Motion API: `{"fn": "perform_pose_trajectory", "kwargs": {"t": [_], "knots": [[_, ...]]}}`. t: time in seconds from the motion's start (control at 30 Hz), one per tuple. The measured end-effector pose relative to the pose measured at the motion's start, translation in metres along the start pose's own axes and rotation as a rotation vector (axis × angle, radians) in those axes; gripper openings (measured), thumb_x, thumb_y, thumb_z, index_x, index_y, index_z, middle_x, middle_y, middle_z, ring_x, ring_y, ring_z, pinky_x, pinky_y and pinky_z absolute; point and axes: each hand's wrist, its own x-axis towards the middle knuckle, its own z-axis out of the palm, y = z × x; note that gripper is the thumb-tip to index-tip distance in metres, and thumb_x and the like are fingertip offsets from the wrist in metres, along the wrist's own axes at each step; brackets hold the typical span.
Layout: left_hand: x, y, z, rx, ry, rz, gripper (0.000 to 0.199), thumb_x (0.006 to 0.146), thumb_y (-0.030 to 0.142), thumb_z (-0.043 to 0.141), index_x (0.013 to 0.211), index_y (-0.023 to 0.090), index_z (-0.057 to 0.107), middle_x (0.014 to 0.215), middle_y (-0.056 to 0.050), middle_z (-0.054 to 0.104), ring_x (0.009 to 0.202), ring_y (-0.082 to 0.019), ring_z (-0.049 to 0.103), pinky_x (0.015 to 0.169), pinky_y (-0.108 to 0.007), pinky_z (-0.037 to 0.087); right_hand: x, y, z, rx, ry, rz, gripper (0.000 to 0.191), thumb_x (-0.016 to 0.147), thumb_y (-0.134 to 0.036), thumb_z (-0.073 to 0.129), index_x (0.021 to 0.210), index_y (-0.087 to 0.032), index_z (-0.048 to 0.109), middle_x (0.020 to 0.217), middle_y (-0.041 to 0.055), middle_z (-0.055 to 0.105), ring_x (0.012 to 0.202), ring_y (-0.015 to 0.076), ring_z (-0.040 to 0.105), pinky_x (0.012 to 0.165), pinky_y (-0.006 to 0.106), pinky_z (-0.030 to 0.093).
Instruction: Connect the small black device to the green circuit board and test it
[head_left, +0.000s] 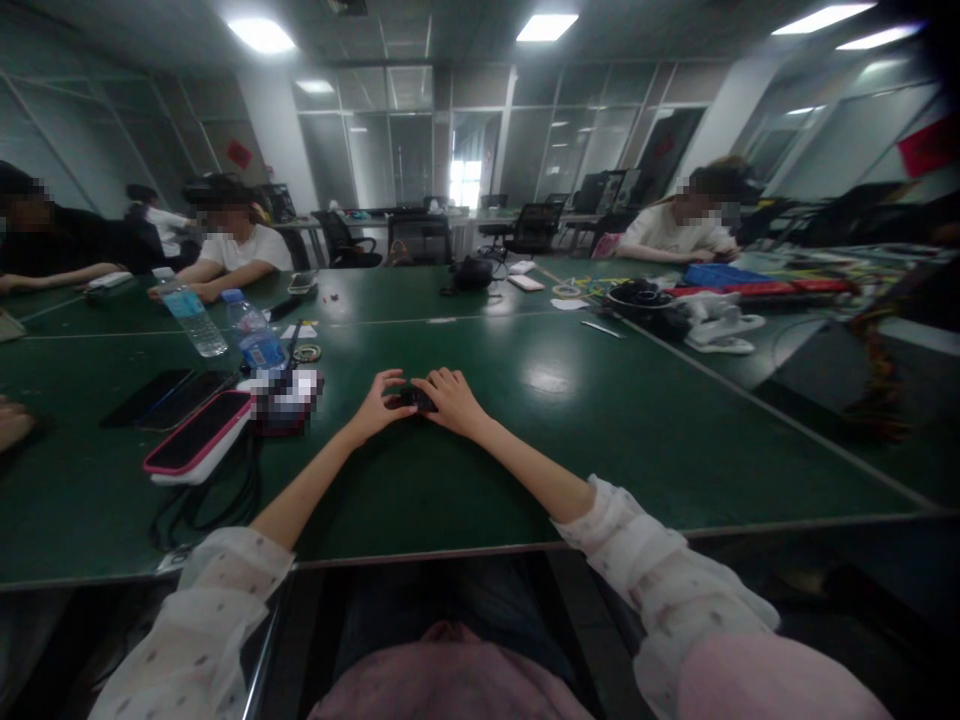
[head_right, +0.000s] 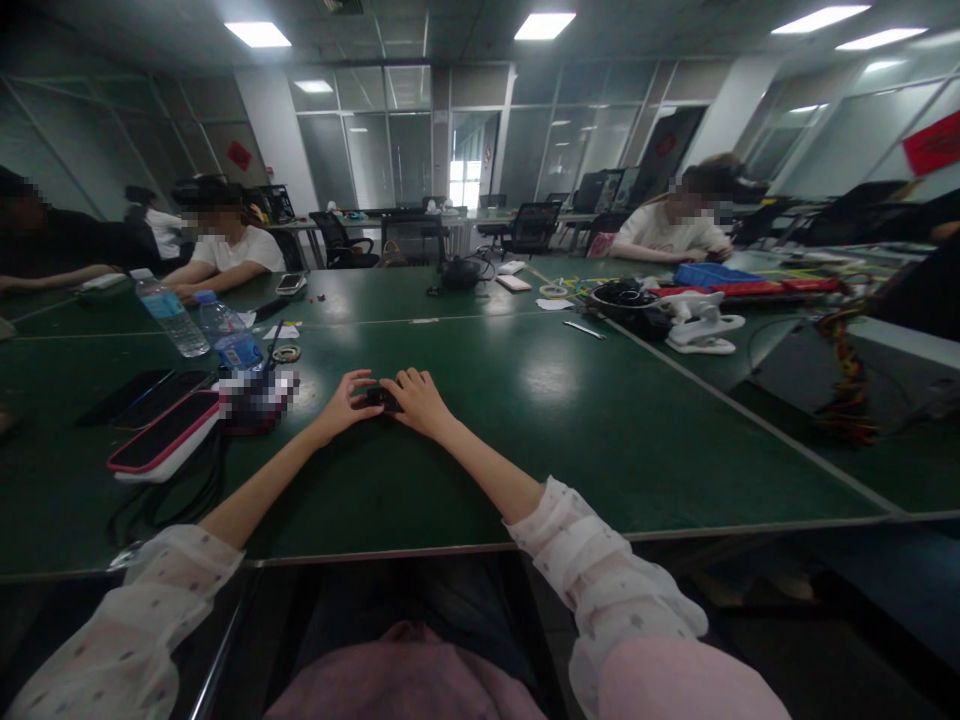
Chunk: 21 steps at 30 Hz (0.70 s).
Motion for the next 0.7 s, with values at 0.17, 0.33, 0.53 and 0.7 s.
{"fn": "perform_pose_trajectory", "kwargs": {"t": [0.17,0.33,0.53,0.7], "knots": [[0.0,0.001,-0.004,-0.009,0.028,-0.016,0.077,0.066,0.03,0.078,0.131,0.025,0.037,0.132,-0.012,0.047,0.115,-0.022,0.054,0.098,-0.045,0.044,-0.002,0.0,0.002,0.098,0.027,-0.009,0.065,0.083,-0.039,0.061,0.139,-0.019,0.035,0.122,0.0148,0.05,0.112,0.0311,0.042,0.091,0.044,0.035],[0.001,0.001,-0.006,-0.055,0.048,-0.07,0.075,0.068,0.033,0.076,0.131,0.024,0.038,0.131,-0.014,0.049,0.114,-0.022,0.055,0.096,-0.045,0.046,-0.006,0.005,0.011,0.216,0.113,0.11,0.08,0.078,-0.048,0.065,0.143,-0.023,0.025,0.133,0.0161,0.039,0.125,0.0333,0.034,0.097,0.05,0.034],[0.003,0.002,-0.008,-0.207,0.064,-0.121,0.068,0.068,0.032,0.076,0.127,0.021,0.044,0.124,-0.012,0.055,0.108,-0.02,0.058,0.094,-0.043,0.049,-0.005,0.018,0.025,0.527,0.191,0.255,0.098,0.065,-0.049,0.077,0.142,-0.019,0.023,0.127,0.0175,0.044,0.115,0.031,0.047,0.09,0.049,0.043],[0.007,-0.004,-0.013,-0.282,0.087,-0.171,0.058,0.07,0.035,0.073,0.122,0.022,0.051,0.117,-0.009,0.058,0.097,-0.017,0.062,0.087,-0.036,0.052,-0.004,0.028,0.034,0.827,0.098,0.345,0.073,0.064,-0.042,0.078,0.123,-0.018,0.043,0.109,0.0095,0.057,0.099,0.0225,0.058,0.084,0.04,0.047]]}}
